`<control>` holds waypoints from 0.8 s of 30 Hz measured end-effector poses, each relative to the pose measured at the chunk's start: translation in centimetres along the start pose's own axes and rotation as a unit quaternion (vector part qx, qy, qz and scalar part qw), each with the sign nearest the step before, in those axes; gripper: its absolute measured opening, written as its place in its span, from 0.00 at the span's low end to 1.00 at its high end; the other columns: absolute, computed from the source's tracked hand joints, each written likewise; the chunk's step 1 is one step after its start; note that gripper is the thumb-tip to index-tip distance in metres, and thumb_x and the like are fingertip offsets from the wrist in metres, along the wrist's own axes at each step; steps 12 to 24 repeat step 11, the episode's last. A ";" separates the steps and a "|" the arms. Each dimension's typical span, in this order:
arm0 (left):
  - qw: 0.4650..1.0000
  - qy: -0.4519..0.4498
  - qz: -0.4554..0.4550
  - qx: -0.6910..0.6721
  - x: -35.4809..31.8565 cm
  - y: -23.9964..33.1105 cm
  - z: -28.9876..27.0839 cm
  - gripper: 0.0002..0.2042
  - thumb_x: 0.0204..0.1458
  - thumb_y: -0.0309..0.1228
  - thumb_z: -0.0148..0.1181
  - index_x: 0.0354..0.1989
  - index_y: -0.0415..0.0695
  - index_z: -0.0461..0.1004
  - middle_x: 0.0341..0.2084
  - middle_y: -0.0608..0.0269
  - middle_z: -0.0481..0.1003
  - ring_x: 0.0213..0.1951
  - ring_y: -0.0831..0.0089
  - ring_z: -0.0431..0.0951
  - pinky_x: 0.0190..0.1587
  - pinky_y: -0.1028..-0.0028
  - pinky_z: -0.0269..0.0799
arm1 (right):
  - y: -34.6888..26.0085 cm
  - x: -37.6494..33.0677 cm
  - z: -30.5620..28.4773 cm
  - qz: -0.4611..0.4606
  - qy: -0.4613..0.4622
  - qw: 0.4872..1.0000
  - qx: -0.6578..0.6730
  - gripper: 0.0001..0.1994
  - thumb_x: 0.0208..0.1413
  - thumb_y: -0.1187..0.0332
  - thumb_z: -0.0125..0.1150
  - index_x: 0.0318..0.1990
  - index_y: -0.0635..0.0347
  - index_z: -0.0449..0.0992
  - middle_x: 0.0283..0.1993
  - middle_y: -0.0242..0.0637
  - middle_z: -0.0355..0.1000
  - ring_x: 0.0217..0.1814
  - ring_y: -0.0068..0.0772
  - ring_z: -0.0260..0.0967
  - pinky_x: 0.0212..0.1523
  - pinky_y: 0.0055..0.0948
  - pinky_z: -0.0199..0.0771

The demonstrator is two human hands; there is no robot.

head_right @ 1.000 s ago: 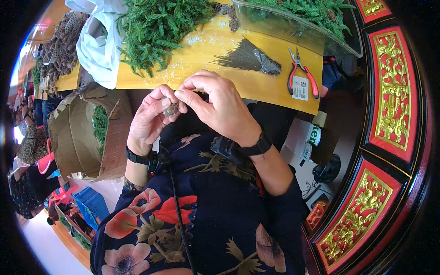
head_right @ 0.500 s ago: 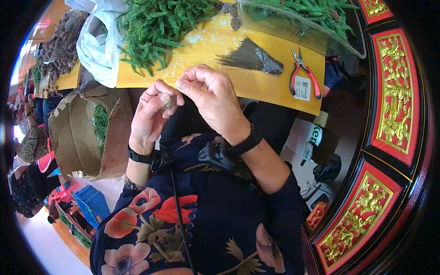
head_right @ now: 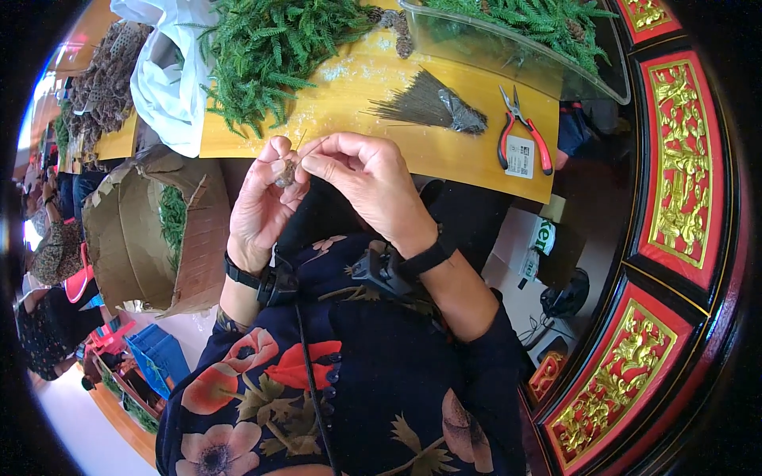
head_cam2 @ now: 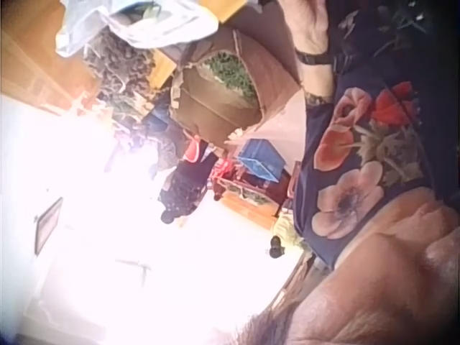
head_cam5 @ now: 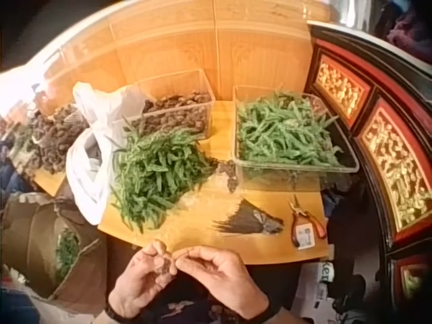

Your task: Trimming and sorting green plant branches and nuts at a production workstation.

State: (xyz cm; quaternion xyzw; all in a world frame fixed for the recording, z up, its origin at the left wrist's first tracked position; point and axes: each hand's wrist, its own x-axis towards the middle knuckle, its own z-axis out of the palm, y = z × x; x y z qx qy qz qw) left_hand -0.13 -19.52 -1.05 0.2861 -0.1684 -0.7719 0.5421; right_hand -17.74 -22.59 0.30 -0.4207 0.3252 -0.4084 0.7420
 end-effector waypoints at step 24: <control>0.999 0.025 -0.039 0.028 -0.1 -0.2 0.7 0.13 0.55 0.25 0.55 0.48 0.43 0.67 0.33 0.61 0.75 0.38 0.71 0.77 0.43 0.79 0.74 | 0.1 -0.1 0.1 -0.044 0.041 0.985 -0.161 0.07 0.55 0.72 0.61 0.39 0.65 0.78 0.29 0.35 0.75 0.33 0.20 0.71 0.40 0.17 0.72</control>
